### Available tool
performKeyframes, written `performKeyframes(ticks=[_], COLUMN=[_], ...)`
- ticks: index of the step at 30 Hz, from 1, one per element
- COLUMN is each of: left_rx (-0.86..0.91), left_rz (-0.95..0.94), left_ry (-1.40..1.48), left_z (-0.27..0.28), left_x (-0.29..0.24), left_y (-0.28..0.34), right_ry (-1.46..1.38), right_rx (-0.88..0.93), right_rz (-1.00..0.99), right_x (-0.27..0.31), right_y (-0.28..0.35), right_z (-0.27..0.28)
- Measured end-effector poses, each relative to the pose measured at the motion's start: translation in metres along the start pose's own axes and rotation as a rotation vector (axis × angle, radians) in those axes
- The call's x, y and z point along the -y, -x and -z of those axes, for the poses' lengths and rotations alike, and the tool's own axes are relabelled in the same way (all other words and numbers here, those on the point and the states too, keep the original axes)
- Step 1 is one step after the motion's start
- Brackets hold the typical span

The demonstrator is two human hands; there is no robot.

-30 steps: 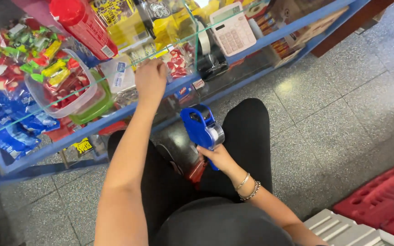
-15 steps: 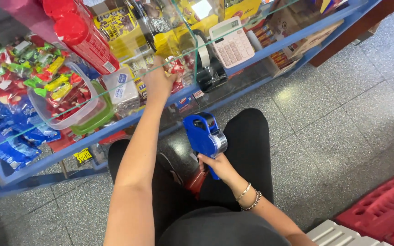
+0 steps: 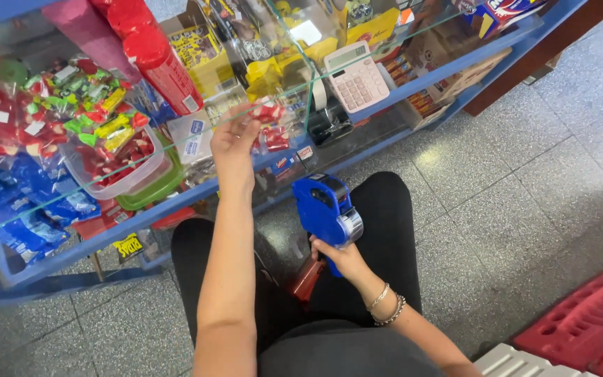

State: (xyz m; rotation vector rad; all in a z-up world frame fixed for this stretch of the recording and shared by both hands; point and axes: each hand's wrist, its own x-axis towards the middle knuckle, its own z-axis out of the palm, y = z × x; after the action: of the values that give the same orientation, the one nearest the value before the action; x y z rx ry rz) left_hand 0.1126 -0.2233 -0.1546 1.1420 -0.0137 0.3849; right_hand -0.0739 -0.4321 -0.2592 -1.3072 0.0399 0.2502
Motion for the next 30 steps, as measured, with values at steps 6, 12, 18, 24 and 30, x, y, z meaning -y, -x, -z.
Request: performKeyframes(ticks=[6,12,18,24,30], left_rx=[0.128,0.144,-0.168,-0.307,0.065], left_rz=[0.125,0.297,0.622,0.894,1.058], left_ry=[0.568,0.771,0.83,0.155,-0.38], left_z=[0.012,0.034,0.03,0.084,0.143], left_x=[-0.023,-0.013,-0.019,0.048,0.125], left_y=[0.069,0.099,0.137,0.193,0.252], right_ry=[0.059,0.138,0.235,0.263,0.209], right_rx=[-0.143,-0.11,-0.088,-0.117,-0.082], right_rz=[0.038,0.083,0.06,0.037,0.007], right_x=[-0.005,-0.03,-0.005,0.002,0.004], right_y=[0.004,0.011,0.024,0.028,0.024], right_z=[-0.008,-0.002,-0.021,-0.024,-0.017])
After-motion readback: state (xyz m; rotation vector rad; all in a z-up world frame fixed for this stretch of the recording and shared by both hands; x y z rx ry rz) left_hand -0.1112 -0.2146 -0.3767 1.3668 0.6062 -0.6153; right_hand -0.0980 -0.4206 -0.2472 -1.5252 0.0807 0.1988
